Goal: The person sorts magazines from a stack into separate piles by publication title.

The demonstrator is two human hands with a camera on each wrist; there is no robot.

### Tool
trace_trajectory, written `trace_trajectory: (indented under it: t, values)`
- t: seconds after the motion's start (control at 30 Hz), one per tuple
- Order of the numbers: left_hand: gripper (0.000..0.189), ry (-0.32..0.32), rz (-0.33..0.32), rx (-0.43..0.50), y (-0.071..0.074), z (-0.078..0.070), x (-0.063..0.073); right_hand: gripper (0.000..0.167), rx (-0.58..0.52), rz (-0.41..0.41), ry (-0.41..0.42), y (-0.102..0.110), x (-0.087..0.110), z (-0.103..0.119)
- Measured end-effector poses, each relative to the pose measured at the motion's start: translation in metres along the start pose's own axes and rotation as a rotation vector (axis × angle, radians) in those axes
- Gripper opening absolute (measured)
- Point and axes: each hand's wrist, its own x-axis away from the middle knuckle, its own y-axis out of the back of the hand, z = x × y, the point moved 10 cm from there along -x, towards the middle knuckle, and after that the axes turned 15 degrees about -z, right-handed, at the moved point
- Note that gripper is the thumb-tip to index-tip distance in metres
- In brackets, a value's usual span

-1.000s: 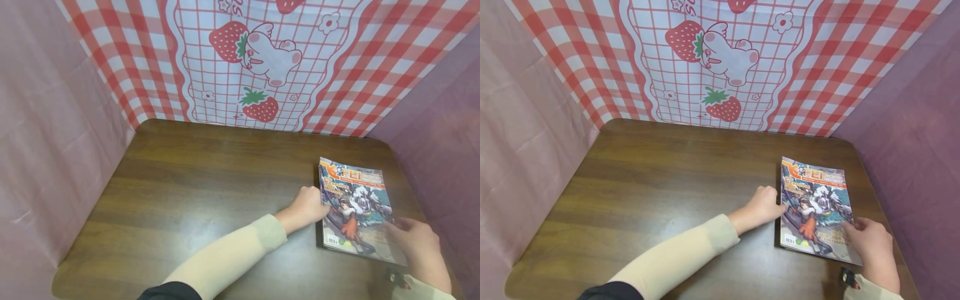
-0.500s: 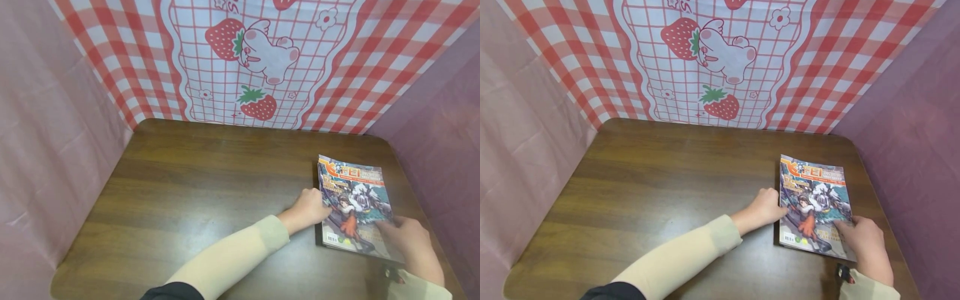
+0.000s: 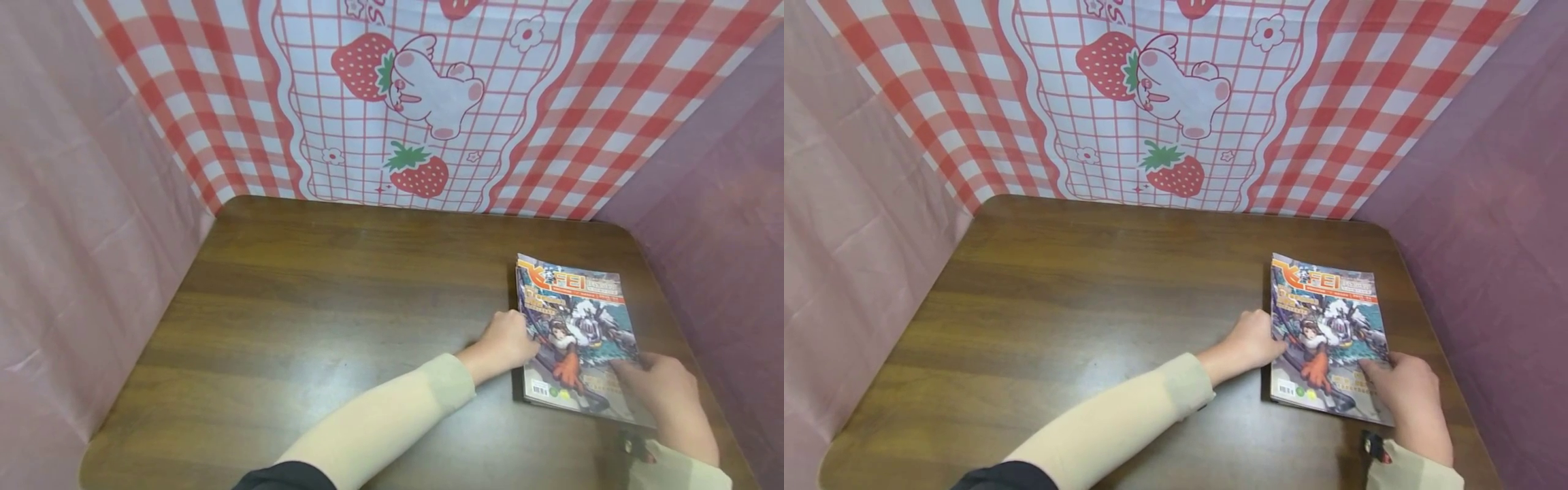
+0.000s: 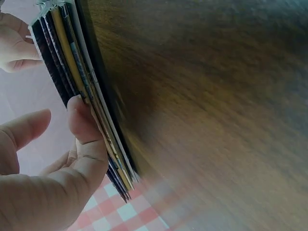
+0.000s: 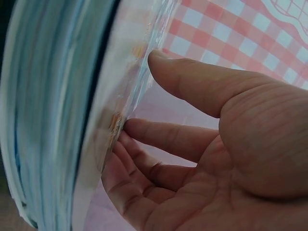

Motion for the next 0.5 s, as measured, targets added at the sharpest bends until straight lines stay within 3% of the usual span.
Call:
trace_trajectory:
  t: [0.23,0.5]
  values:
    - [0.026,-0.012,-0.048,0.069,0.0017,-0.0024,-0.0003,0.084,0.005,-0.015,0.001,-0.0035,-0.0017,-0.0015]
    - [0.021,0.086,-0.047,0.186,-0.0014,-0.0005,0.0051,0.082,0.014,-0.020,0.001,-0.0021,-0.0026,-0.0008]
